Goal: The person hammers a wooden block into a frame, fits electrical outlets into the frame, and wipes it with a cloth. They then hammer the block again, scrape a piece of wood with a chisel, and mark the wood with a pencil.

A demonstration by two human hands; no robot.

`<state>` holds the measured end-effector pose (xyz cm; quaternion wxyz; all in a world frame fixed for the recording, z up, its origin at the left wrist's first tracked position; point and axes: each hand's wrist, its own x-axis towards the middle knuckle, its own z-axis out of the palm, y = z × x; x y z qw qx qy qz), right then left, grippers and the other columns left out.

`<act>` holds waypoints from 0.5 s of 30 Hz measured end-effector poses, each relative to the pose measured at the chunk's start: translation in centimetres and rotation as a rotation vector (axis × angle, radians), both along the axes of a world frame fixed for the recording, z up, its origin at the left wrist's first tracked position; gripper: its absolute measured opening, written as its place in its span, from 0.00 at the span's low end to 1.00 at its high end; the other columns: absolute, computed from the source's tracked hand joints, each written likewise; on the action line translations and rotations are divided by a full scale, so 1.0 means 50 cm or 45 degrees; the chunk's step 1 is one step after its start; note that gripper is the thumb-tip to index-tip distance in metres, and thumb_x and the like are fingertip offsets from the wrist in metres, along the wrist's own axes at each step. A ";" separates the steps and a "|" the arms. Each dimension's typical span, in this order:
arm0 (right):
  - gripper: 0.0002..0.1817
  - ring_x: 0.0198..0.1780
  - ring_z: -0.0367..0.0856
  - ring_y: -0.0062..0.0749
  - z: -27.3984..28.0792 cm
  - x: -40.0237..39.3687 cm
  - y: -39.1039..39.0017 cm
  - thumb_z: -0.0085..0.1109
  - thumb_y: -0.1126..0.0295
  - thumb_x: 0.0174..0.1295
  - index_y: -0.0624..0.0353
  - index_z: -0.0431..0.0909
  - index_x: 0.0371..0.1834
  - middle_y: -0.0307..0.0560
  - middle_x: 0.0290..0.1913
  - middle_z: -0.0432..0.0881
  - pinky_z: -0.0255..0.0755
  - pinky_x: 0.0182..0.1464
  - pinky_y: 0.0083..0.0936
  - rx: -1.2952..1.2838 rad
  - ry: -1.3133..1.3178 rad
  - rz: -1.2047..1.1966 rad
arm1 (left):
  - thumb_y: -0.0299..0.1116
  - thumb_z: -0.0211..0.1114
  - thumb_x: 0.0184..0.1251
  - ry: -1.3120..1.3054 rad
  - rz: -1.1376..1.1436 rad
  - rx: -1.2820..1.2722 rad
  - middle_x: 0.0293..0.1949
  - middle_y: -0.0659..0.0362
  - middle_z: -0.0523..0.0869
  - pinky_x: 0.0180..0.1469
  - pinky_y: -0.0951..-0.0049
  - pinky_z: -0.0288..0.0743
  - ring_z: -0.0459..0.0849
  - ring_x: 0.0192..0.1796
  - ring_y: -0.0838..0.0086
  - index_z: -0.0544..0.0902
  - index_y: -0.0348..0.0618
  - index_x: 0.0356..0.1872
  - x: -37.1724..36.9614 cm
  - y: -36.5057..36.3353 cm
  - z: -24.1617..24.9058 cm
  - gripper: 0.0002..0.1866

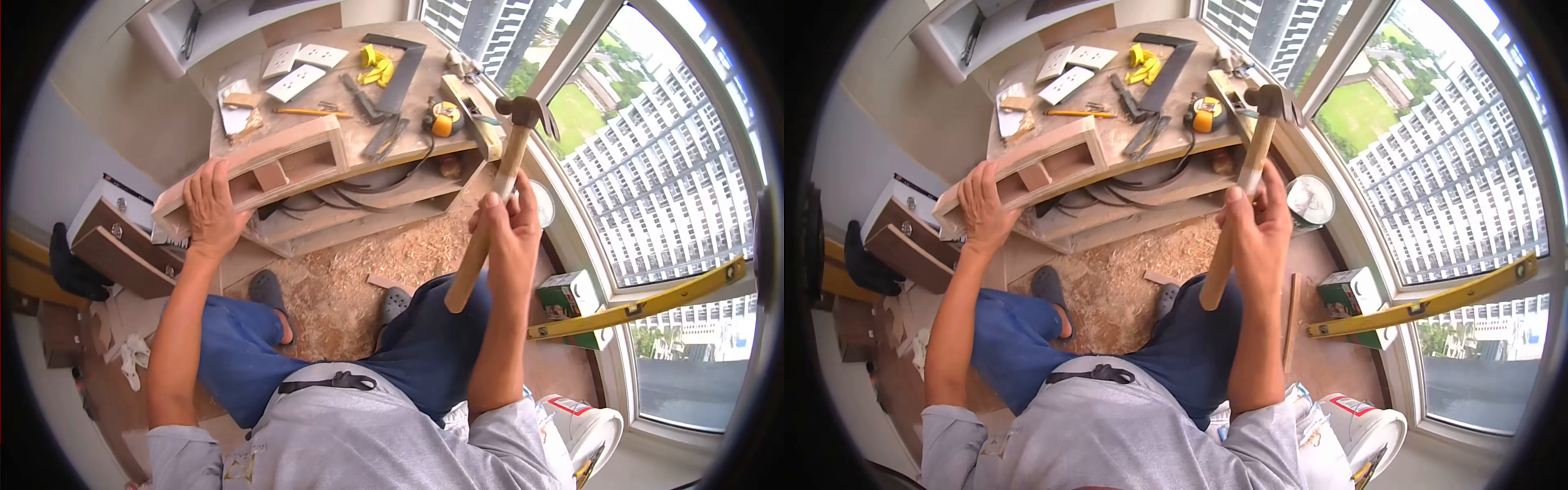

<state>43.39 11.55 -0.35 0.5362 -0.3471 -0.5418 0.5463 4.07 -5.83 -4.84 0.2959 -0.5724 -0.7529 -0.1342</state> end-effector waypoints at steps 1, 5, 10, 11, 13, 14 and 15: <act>0.29 0.32 0.78 0.17 0.024 0.016 0.036 0.63 0.70 0.78 0.64 0.70 0.79 0.37 0.36 0.80 0.74 0.33 0.19 0.009 -0.124 -0.029 | 0.36 0.87 0.42 -0.003 -0.017 0.017 0.72 0.48 0.72 0.78 0.47 0.56 0.69 0.74 0.50 0.63 0.42 0.78 -0.005 0.000 0.007 0.58; 0.29 0.43 0.87 0.33 0.054 0.042 0.231 0.66 0.64 0.73 0.60 0.78 0.76 0.51 0.42 0.88 0.80 0.47 0.34 0.293 -0.854 -0.306 | 0.40 0.85 0.46 -0.041 -0.007 -0.059 0.71 0.49 0.72 0.78 0.48 0.56 0.69 0.74 0.52 0.63 0.41 0.77 -0.016 0.006 0.020 0.56; 0.26 0.59 0.88 0.53 0.036 0.002 0.463 0.66 0.64 0.68 0.51 0.84 0.70 0.57 0.58 0.89 0.80 0.60 0.43 0.868 -1.294 0.041 | 0.45 0.87 0.45 -0.061 -0.027 -0.015 0.72 0.48 0.72 0.79 0.46 0.54 0.68 0.76 0.50 0.63 0.40 0.78 -0.023 0.001 -0.009 0.58; 0.26 0.59 0.88 0.53 0.045 -0.024 0.494 0.66 0.64 0.68 0.51 0.84 0.70 0.57 0.58 0.89 0.80 0.60 0.43 0.888 -1.284 0.057 | 0.47 0.87 0.45 -0.023 -0.042 0.016 0.73 0.48 0.71 0.79 0.45 0.54 0.68 0.76 0.50 0.63 0.40 0.78 -0.024 0.002 -0.012 0.59; 0.27 0.52 0.89 0.54 0.043 -0.091 0.541 0.65 0.64 0.67 0.48 0.84 0.71 0.55 0.54 0.89 0.80 0.59 0.45 0.971 -1.580 0.043 | 0.45 0.87 0.45 -0.018 -0.019 0.027 0.73 0.48 0.71 0.78 0.45 0.55 0.68 0.76 0.51 0.63 0.40 0.78 -0.015 -0.007 -0.017 0.58; 0.27 0.52 0.88 0.57 0.057 -0.120 0.558 0.65 0.63 0.66 0.47 0.84 0.70 0.56 0.54 0.88 0.80 0.59 0.46 0.990 -1.659 0.083 | 0.44 0.86 0.44 0.003 -0.031 0.026 0.73 0.48 0.71 0.78 0.45 0.55 0.68 0.76 0.51 0.63 0.40 0.78 -0.013 -0.013 -0.022 0.58; 0.26 0.58 0.87 0.56 0.056 -0.151 0.586 0.60 0.63 0.67 0.44 0.85 0.70 0.56 0.58 0.88 0.80 0.62 0.47 0.975 -1.761 0.115 | 0.43 0.86 0.43 0.026 -0.047 0.030 0.74 0.48 0.71 0.77 0.45 0.56 0.69 0.75 0.50 0.64 0.40 0.77 -0.014 -0.013 -0.025 0.58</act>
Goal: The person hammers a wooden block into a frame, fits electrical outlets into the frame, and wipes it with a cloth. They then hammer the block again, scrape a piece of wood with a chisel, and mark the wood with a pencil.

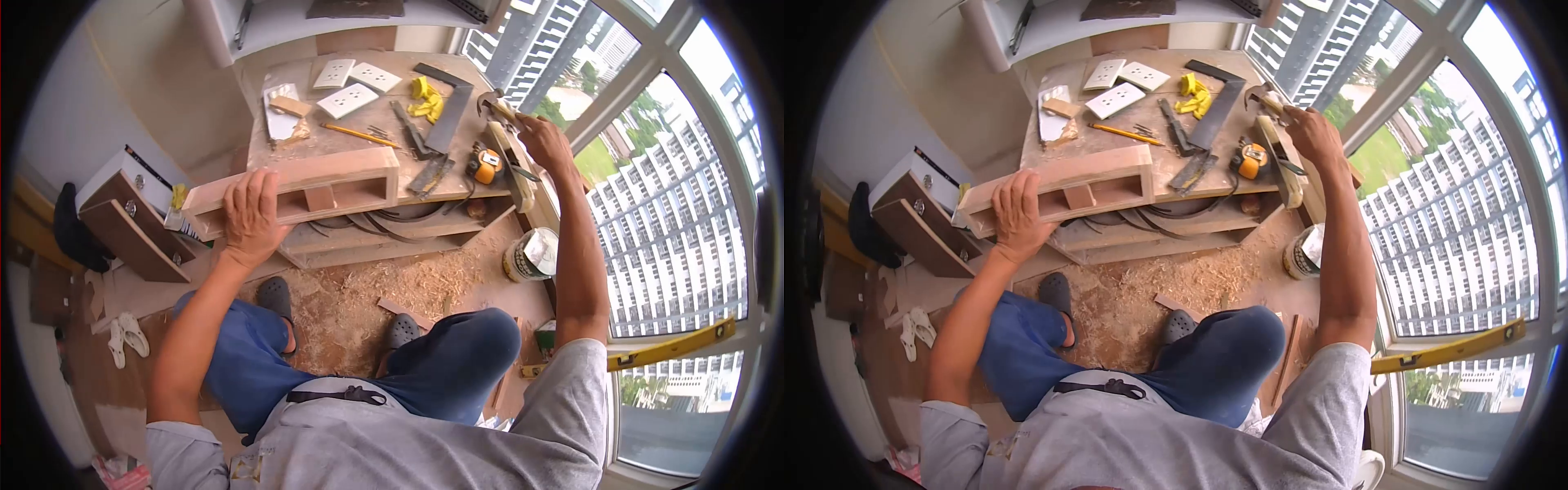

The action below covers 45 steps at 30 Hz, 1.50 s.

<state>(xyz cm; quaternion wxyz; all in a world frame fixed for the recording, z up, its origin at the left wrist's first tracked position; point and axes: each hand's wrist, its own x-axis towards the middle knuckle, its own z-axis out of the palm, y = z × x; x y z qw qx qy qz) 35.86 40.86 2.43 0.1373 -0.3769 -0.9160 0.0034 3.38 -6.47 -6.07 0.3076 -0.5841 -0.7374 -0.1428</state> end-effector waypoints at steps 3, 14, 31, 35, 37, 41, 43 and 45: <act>0.25 0.57 0.89 0.56 -0.018 -0.079 0.047 0.61 0.60 0.65 0.42 0.87 0.67 0.58 0.55 0.91 0.81 0.62 0.47 -0.053 0.003 -0.060 | 0.41 0.86 0.40 0.012 0.005 0.003 0.74 0.48 0.71 0.77 0.45 0.56 0.69 0.75 0.50 0.64 0.40 0.77 -0.005 -0.003 -0.004 0.58; 0.20 0.52 0.90 0.59 -0.009 -0.210 0.028 0.62 0.55 0.67 0.54 0.92 0.52 0.63 0.47 0.91 0.81 0.59 0.46 -0.063 -0.181 0.162 | 0.36 0.87 0.35 -0.110 -0.009 -0.040 0.71 0.49 0.73 0.77 0.47 0.58 0.71 0.74 0.52 0.65 0.41 0.77 -0.006 0.008 0.022 0.60; 0.17 0.28 0.79 0.24 0.084 -0.252 -0.434 0.53 0.70 0.79 0.59 0.79 0.67 0.42 0.31 0.80 0.73 0.33 0.26 -0.453 0.683 0.367 | 0.39 0.89 0.34 0.072 -0.024 0.072 0.72 0.52 0.71 0.76 0.47 0.56 0.68 0.75 0.54 0.65 0.44 0.77 0.005 -0.002 -0.029 0.62; 0.18 0.44 0.87 0.54 0.080 -0.086 -0.650 0.61 0.74 0.71 0.51 0.85 0.63 0.56 0.38 0.85 0.80 0.48 0.47 -0.475 0.474 0.480 | 0.40 0.90 0.36 0.138 -0.002 0.120 0.73 0.53 0.71 0.74 0.48 0.55 0.68 0.76 0.56 0.65 0.46 0.78 0.010 -0.003 -0.036 0.61; 0.20 0.43 0.87 0.53 0.048 -0.074 -0.672 0.60 0.76 0.68 0.54 0.86 0.62 0.53 0.37 0.86 0.80 0.47 0.48 -0.355 0.258 0.492 | 0.40 0.90 0.36 0.149 0.001 0.111 0.73 0.53 0.71 0.74 0.48 0.55 0.67 0.76 0.56 0.64 0.47 0.78 0.010 -0.005 -0.041 0.61; 0.17 0.44 0.88 0.53 -0.004 -0.123 -0.664 0.58 0.77 0.65 0.59 0.86 0.57 0.56 0.38 0.87 0.81 0.47 0.46 -0.092 0.135 0.448 | 0.41 0.90 0.37 0.167 0.016 0.091 0.74 0.52 0.70 0.73 0.47 0.55 0.67 0.77 0.55 0.63 0.47 0.79 0.019 -0.015 -0.049 0.62; 0.15 0.45 0.88 0.54 -0.026 -0.142 -0.663 0.58 0.76 0.66 0.59 0.85 0.55 0.57 0.39 0.88 0.81 0.48 0.46 -0.110 0.146 0.435 | 0.42 0.90 0.38 0.199 0.026 0.092 0.75 0.51 0.70 0.73 0.47 0.56 0.67 0.77 0.55 0.63 0.47 0.79 0.023 -0.018 -0.054 0.62; 0.14 0.46 0.89 0.55 -0.046 -0.158 -0.664 0.58 0.76 0.66 0.60 0.85 0.53 0.58 0.39 0.88 0.81 0.49 0.46 -0.119 0.148 0.428 | 0.42 0.90 0.38 0.223 0.042 0.101 0.75 0.51 0.70 0.73 0.47 0.56 0.67 0.77 0.54 0.63 0.47 0.79 0.024 -0.020 -0.058 0.62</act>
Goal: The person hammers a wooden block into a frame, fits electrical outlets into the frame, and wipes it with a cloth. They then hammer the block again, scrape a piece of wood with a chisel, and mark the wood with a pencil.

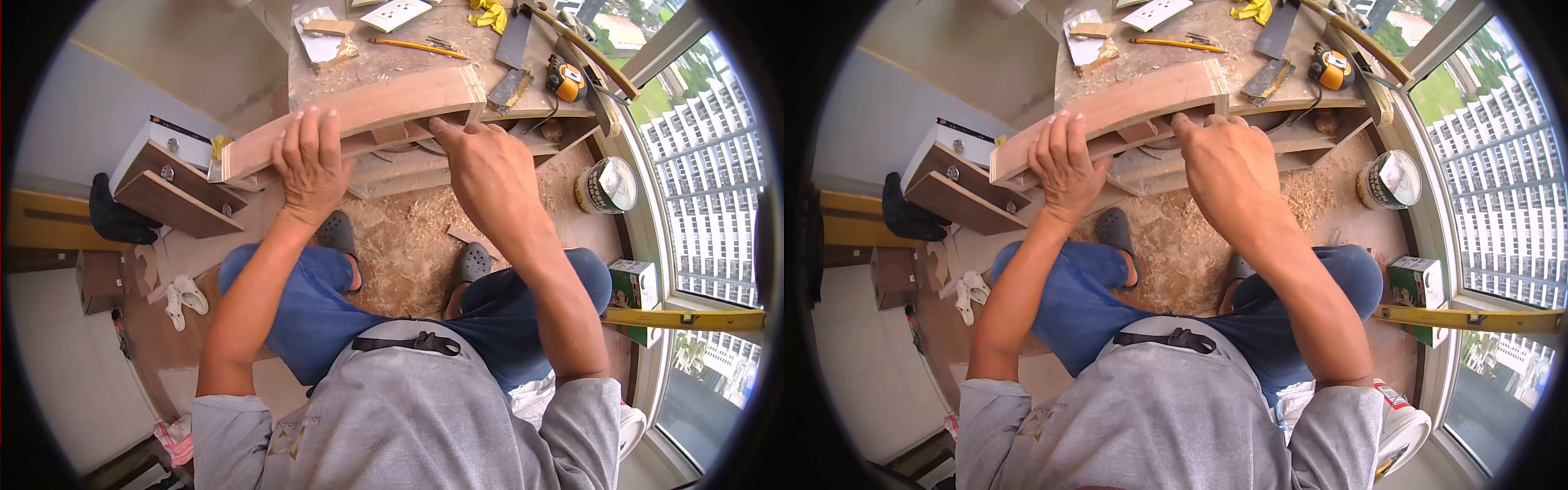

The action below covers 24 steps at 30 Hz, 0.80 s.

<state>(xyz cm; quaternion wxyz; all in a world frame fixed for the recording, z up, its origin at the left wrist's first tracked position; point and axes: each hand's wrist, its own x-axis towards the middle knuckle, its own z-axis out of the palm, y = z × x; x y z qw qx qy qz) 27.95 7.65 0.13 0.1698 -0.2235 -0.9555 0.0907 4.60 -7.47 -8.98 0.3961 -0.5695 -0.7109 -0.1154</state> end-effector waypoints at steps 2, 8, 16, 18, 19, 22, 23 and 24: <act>0.11 0.45 0.89 0.56 -0.016 -0.016 -0.003 0.58 0.75 0.67 0.62 0.84 0.49 0.59 0.39 0.88 0.82 0.48 0.48 0.076 -0.102 -0.036 | 0.41 0.90 0.38 0.007 -0.007 -0.004 0.75 0.50 0.70 0.73 0.47 0.56 0.66 0.77 0.54 0.63 0.47 0.79 -0.002 -0.001 0.000 0.62; 0.14 0.44 0.90 0.59 -0.038 -0.038 -0.016 0.54 0.79 0.63 0.61 0.85 0.49 0.61 0.38 0.88 0.83 0.46 0.50 -0.049 0.001 -0.068 | 0.40 0.90 0.39 0.012 -0.030 0.014 0.75 0.50 0.70 0.72 0.48 0.57 0.67 0.77 0.54 0.64 0.46 0.79 -0.004 0.000 -0.004 0.61; 0.09 0.39 0.92 0.54 0.001 -0.063 0.048 0.57 0.74 0.64 0.61 0.89 0.36 0.60 0.33 0.90 0.85 0.42 0.47 0.055 -0.063 0.147 | 0.42 0.89 0.42 0.054 -0.007 0.031 0.74 0.51 0.71 0.71 0.49 0.57 0.68 0.76 0.54 0.64 0.47 0.79 -0.003 0.005 -0.003 0.59; 0.11 0.40 0.92 0.54 -0.009 -0.066 0.068 0.56 0.73 0.64 0.60 0.90 0.38 0.60 0.33 0.90 0.86 0.43 0.47 0.074 -0.055 0.192 | 0.43 0.88 0.43 0.060 -0.015 0.024 0.74 0.51 0.71 0.71 0.49 0.56 0.68 0.76 0.54 0.65 0.48 0.78 -0.001 0.008 -0.004 0.58; 0.11 0.40 0.92 0.54 -0.012 -0.061 0.070 0.56 0.73 0.64 0.60 0.90 0.38 0.60 0.33 0.90 0.86 0.43 0.47 0.069 -0.049 0.184 | 0.43 0.89 0.42 0.066 -0.003 0.038 0.74 0.51 0.71 0.71 0.49 0.56 0.68 0.76 0.54 0.65 0.48 0.78 0.000 0.009 -0.008 0.58; 0.11 0.40 0.92 0.54 -0.010 -0.053 0.070 0.57 0.73 0.65 0.58 0.91 0.37 0.59 0.33 0.90 0.86 0.43 0.46 0.078 0.005 0.235 | 0.43 0.89 0.42 0.071 0.017 0.040 0.74 0.51 0.71 0.71 0.49 0.55 0.68 0.76 0.54 0.65 0.48 0.78 0.001 0.012 -0.008 0.59; 0.10 0.40 0.92 0.53 -0.013 -0.051 0.072 0.58 0.73 0.64 0.59 0.91 0.36 0.59 0.33 0.90 0.86 0.43 0.45 0.048 -0.007 0.229 | 0.43 0.89 0.41 0.059 0.026 0.033 0.74 0.51 0.71 0.71 0.49 0.55 0.67 0.76 0.54 0.65 0.48 0.79 0.002 0.010 -0.007 0.59; 0.10 0.41 0.93 0.52 -0.012 -0.051 0.074 0.59 0.73 0.64 0.59 0.91 0.35 0.58 0.33 0.90 0.87 0.43 0.45 0.024 -0.020 0.222 | 0.43 0.89 0.41 0.066 0.026 0.031 0.74 0.51 0.71 0.71 0.49 0.55 0.67 0.76 0.54 0.65 0.48 0.79 0.002 0.010 -0.007 0.59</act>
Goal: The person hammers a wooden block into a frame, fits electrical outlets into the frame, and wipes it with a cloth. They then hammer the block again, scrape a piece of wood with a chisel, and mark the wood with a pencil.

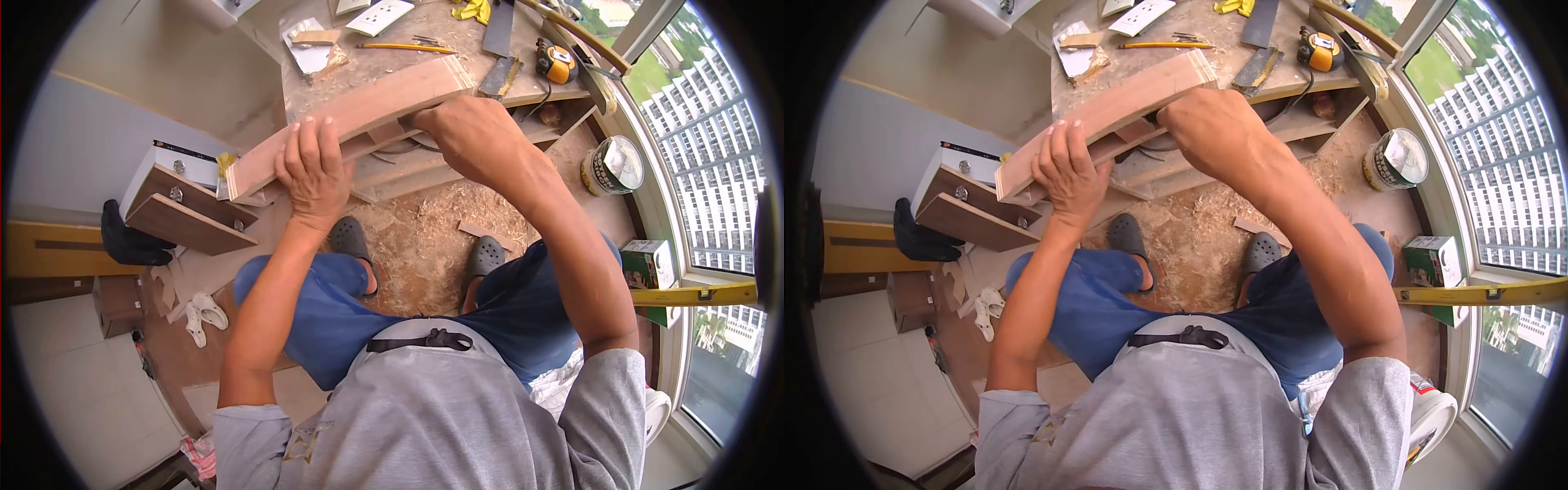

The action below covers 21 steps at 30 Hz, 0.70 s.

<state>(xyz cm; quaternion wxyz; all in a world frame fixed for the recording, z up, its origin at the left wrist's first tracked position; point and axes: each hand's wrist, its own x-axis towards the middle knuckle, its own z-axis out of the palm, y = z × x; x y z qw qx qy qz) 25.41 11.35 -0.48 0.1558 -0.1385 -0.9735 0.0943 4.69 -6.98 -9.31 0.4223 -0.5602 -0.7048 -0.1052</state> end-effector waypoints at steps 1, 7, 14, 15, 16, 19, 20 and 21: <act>0.10 0.41 0.93 0.52 0.003 0.001 -0.002 0.59 0.73 0.64 0.59 0.91 0.35 0.58 0.33 0.90 0.87 0.43 0.45 -0.002 0.006 -0.001 | 0.42 0.89 0.41 -0.003 0.005 -0.002 0.74 0.51 0.71 0.71 0.49 0.55 0.67 0.76 0.54 0.65 0.48 0.79 0.000 0.000 0.000 0.59; 0.08 0.39 0.94 0.49 0.003 0.001 -0.034 0.62 0.74 0.62 0.61 0.90 0.29 0.55 0.32 0.91 0.87 0.39 0.41 0.063 -0.119 -0.085 | 0.42 0.89 0.40 -0.009 -0.004 0.011 0.74 0.51 0.71 0.71 0.49 0.56 0.67 0.76 0.54 0.65 0.48 0.79 0.000 0.001 -0.002 0.60; 0.07 0.39 0.94 0.45 0.029 -0.005 -0.081 0.64 0.74 0.60 0.57 0.91 0.27 0.53 0.31 0.91 0.87 0.39 0.40 0.092 -0.162 -0.132 | 0.42 0.88 0.43 0.004 0.005 0.022 0.73 0.52 0.72 0.70 0.49 0.57 0.68 0.76 0.55 0.66 0.48 0.78 0.000 0.002 -0.003 0.57; 0.07 0.39 0.95 0.43 0.041 -0.004 -0.091 0.65 0.74 0.60 0.57 0.91 0.26 0.53 0.32 0.91 0.87 0.40 0.40 0.097 -0.229 -0.160 | 0.42 0.88 0.43 0.004 0.008 0.027 0.73 0.52 0.72 0.70 0.49 0.57 0.68 0.76 0.55 0.66 0.48 0.78 0.000 0.000 -0.003 0.57; 0.07 0.39 0.95 0.43 0.059 0.006 -0.096 0.65 0.74 0.60 0.57 0.91 0.26 0.53 0.32 0.91 0.87 0.40 0.40 0.104 -0.228 -0.159 | 0.42 0.88 0.43 0.015 0.016 0.030 0.73 0.52 0.72 0.70 0.49 0.57 0.68 0.75 0.55 0.66 0.48 0.78 0.000 0.002 -0.003 0.57; 0.07 0.40 0.94 0.46 0.083 0.046 -0.090 0.63 0.75 0.61 0.58 0.91 0.32 0.55 0.32 0.91 0.86 0.41 0.43 0.123 -0.352 -0.148 | 0.43 0.88 0.43 0.003 0.017 0.034 0.73 0.52 0.72 0.71 0.50 0.57 0.68 0.76 0.56 0.66 0.48 0.78 0.004 0.005 0.003 0.57; 0.09 0.39 0.92 0.51 0.071 0.059 -0.084 0.61 0.74 0.64 0.58 0.91 0.40 0.57 0.32 0.89 0.85 0.42 0.46 0.044 -0.167 -0.175 | 0.43 0.88 0.42 -0.019 0.019 0.022 0.73 0.53 0.72 0.71 0.50 0.57 0.68 0.76 0.56 0.67 0.49 0.78 0.006 0.002 0.004 0.57; 0.12 0.38 0.90 0.56 0.061 0.065 -0.081 0.59 0.72 0.68 0.58 0.91 0.47 0.60 0.31 0.88 0.83 0.42 0.49 -0.034 0.024 -0.204 | 0.43 0.88 0.42 -0.019 0.019 0.029 0.73 0.53 0.72 0.71 0.50 0.57 0.68 0.76 0.56 0.67 0.49 0.78 0.004 0.003 0.004 0.57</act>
